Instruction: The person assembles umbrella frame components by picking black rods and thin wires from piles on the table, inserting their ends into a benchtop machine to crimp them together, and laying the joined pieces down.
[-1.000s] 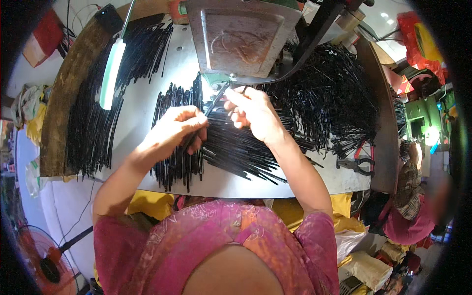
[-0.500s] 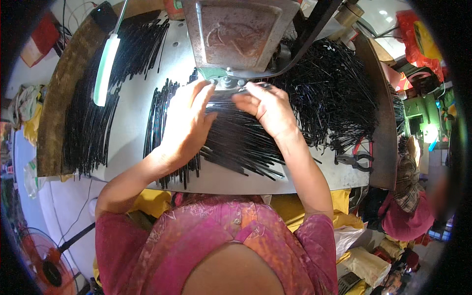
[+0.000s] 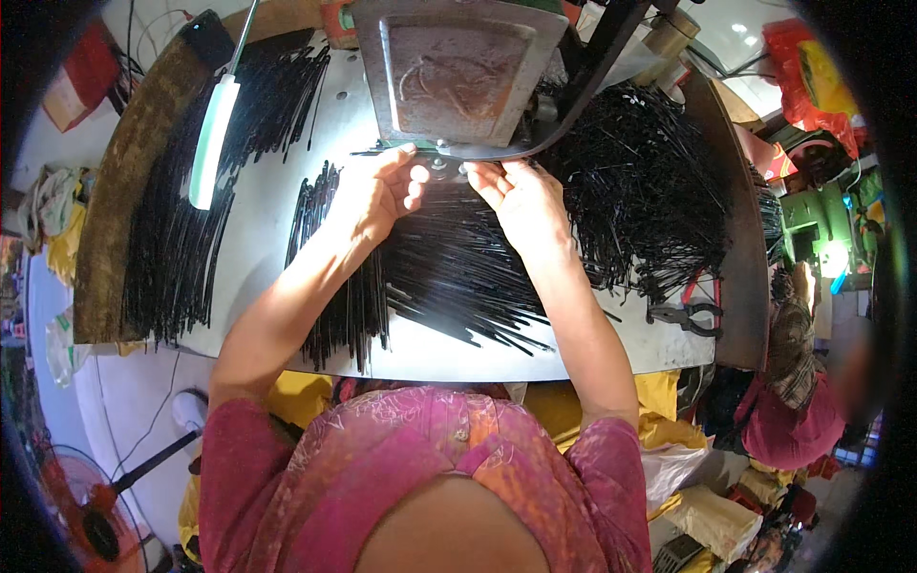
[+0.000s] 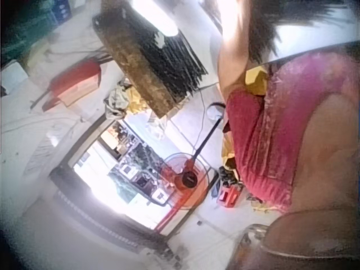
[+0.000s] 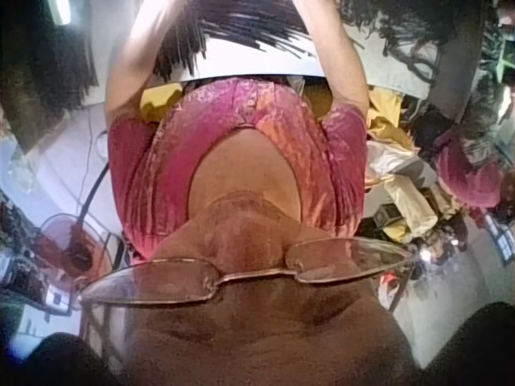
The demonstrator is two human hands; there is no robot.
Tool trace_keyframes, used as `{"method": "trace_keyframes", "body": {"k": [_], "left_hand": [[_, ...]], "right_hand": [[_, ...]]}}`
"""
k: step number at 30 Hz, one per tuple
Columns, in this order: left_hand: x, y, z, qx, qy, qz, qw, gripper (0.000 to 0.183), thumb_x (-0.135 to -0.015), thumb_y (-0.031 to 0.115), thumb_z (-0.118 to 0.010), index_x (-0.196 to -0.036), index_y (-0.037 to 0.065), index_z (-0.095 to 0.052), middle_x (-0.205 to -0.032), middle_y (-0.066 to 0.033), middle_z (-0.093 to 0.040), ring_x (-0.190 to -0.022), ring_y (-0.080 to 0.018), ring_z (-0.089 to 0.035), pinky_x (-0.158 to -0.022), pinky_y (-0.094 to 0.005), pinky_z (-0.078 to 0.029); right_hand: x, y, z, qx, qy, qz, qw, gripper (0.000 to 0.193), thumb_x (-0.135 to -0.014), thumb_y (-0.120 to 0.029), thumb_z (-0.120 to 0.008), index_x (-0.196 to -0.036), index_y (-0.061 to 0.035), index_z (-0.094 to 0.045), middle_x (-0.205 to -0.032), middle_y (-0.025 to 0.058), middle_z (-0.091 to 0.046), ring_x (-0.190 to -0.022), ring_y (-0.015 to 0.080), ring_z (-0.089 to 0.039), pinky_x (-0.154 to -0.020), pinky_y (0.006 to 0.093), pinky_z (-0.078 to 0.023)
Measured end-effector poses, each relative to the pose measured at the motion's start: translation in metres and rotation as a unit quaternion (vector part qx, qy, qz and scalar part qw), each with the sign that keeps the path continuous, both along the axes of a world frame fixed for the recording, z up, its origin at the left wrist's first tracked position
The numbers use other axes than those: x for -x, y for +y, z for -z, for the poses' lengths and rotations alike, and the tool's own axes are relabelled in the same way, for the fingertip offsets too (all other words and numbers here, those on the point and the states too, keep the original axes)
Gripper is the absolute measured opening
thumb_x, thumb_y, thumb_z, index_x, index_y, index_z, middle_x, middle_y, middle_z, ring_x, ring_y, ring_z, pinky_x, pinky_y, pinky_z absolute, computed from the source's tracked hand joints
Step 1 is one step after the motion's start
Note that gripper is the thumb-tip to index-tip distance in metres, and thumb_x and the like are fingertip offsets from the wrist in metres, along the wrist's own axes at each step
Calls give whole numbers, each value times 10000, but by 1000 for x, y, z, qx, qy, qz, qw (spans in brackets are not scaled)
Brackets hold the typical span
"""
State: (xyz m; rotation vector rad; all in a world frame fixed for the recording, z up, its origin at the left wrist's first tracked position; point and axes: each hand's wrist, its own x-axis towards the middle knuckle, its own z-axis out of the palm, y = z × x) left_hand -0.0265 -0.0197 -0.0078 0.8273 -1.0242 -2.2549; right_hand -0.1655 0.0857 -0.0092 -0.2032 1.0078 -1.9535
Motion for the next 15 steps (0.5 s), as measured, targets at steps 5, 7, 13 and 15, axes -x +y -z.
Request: {"method": "trace_keyframes", "body": {"k": [5,7,13,15], "left_hand": [[-2,0,2,-4,12,8,1000,122,-816,187,-549,-849,70,-545,-676,-50,-579,-534,-122,-525,-455,-226,-409],[-2,4,-1,-12,1,1,1000,126,-821,187,-543,-853,66,-547,-681,-52,-580,-540,-121,-524,-453,-225,-404],[-5,8,2,-15,14,-23,1000,117,-830,147,-527,-839,32,-541,-673,-65,-576,-546,-130,-510,-498,-234,-410],[-6,6,3,-5,25,-8,1000,124,-832,148,-525,-853,27,-542,-681,-71,-579,-555,-130,-515,-503,-238,-416]], "right_hand": [[-4,-2,1,3,-3,6,1000,184,-843,-58,-467,-920,103,-507,-873,217,-579,-795,287,-610,-721,370,-526],[-4,0,1,12,0,9,1000,183,-846,-57,-461,-918,106,-503,-874,220,-577,-797,290,-610,-723,373,-527],[-10,3,-2,-14,-5,-7,1000,229,-881,-70,-398,-1001,112,-467,-954,215,-552,-871,277,-584,-807,372,-491],[-11,2,-2,-2,-3,-13,1000,222,-879,-64,-398,-984,118,-471,-955,229,-548,-875,290,-583,-808,377,-490]]}}
